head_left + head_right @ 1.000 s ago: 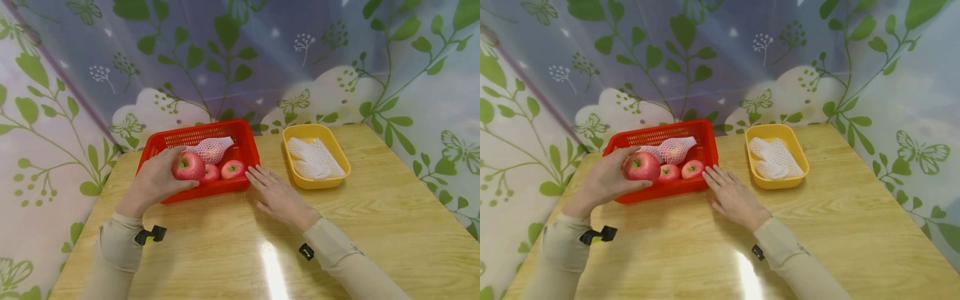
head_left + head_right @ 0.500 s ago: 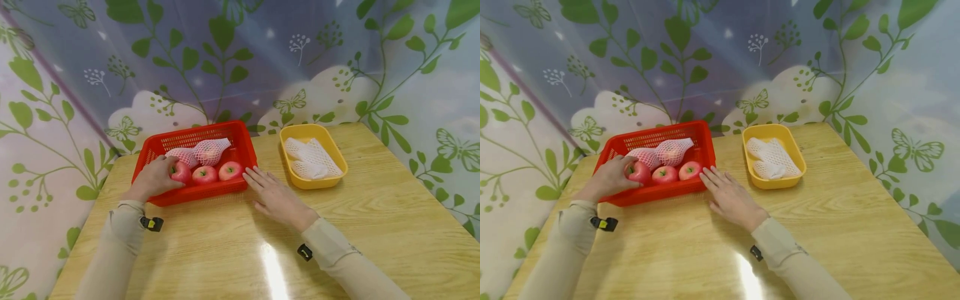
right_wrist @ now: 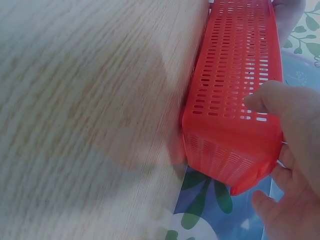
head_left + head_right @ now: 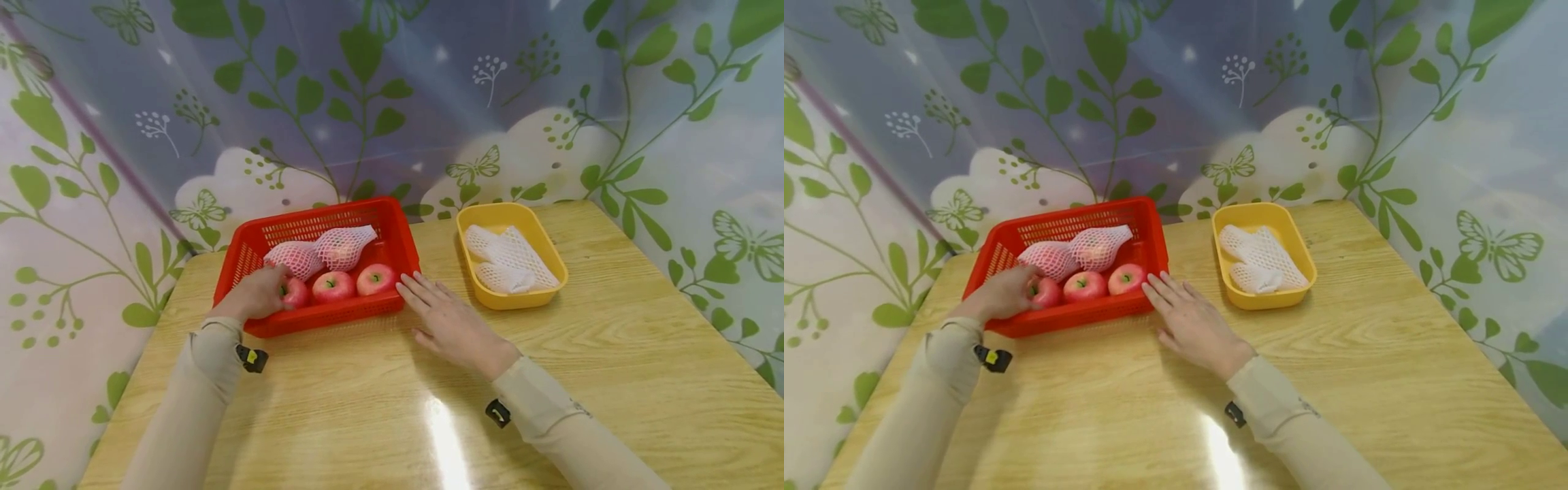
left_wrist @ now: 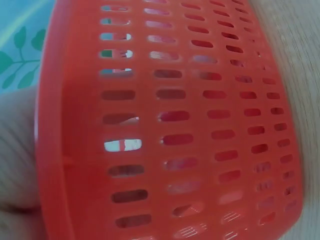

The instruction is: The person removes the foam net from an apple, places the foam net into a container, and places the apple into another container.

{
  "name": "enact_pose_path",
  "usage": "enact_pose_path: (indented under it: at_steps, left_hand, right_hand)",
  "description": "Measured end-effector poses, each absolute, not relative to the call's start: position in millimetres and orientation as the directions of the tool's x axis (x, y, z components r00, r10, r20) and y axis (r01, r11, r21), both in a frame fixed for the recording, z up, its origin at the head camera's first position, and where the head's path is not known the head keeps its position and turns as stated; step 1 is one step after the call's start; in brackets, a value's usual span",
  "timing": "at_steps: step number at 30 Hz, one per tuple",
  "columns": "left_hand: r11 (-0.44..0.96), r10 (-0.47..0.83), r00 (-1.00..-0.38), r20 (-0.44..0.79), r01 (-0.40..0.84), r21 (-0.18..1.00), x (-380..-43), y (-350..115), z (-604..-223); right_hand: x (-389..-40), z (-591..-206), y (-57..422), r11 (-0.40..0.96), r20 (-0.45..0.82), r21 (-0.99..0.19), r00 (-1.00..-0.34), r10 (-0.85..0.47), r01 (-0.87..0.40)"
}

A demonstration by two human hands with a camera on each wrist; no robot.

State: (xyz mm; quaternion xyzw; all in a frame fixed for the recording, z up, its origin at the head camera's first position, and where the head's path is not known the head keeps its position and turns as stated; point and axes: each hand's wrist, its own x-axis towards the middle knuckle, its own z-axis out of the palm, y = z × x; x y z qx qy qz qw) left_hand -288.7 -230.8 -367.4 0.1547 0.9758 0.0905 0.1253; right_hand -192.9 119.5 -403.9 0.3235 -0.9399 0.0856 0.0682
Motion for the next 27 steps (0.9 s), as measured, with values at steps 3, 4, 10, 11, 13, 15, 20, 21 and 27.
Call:
enact_pose_path:
  at_steps: [3, 4, 10, 11, 13, 15, 20, 21, 27]
  left_hand:
    - [0.937, 0.323, -0.916, -0.238, 0.273, 0.219, -292, -230, -367]
    - [0.937, 0.323, -0.914, -0.244, 0.273, 0.219, -293, -229, -367]
    - [0.938, 0.314, -0.907, -0.281, 0.251, 0.238, -292, -230, -363]
    - [0.94, 0.311, -0.908, -0.281, 0.249, 0.234, -290, -230, -361]
    - [0.941, 0.308, -0.913, -0.268, 0.25, 0.229, -287, -231, -357]
    - [0.942, 0.303, -0.92, -0.249, 0.25, 0.222, -285, -232, -349]
    - [0.931, 0.337, -0.924, -0.181, 0.298, 0.212, -289, -233, -316]
    - [0.926, 0.352, -0.921, -0.166, 0.316, 0.208, -291, -233, -309]
    - [0.933, 0.349, -0.92, -0.18, 0.322, 0.161, -308, -234, -290]
  right_hand:
    - [-194, -403, 120, 0.774, 0.191, -0.121, -0.78, -0.597, -0.622]
    - [-195, -403, 120, 0.773, 0.193, -0.121, -0.779, -0.597, -0.623]
    - [-194, -404, 121, 0.774, 0.209, -0.106, -0.775, -0.596, -0.624]
    - [-193, -404, 121, 0.774, 0.211, -0.104, -0.774, -0.596, -0.625]
    - [-191, -407, 120, 0.774, 0.21, -0.105, -0.774, -0.597, -0.625]
    - [-189, -408, 120, 0.774, 0.215, -0.109, -0.775, -0.594, -0.624]
    - [-189, -408, 122, 0.773, 0.238, -0.107, -0.771, -0.591, -0.626]
    - [-189, -408, 123, 0.771, 0.242, -0.107, -0.769, -0.592, -0.627]
    - [-190, -407, 121, 0.763, 0.246, -0.11, -0.761, -0.6, -0.637]
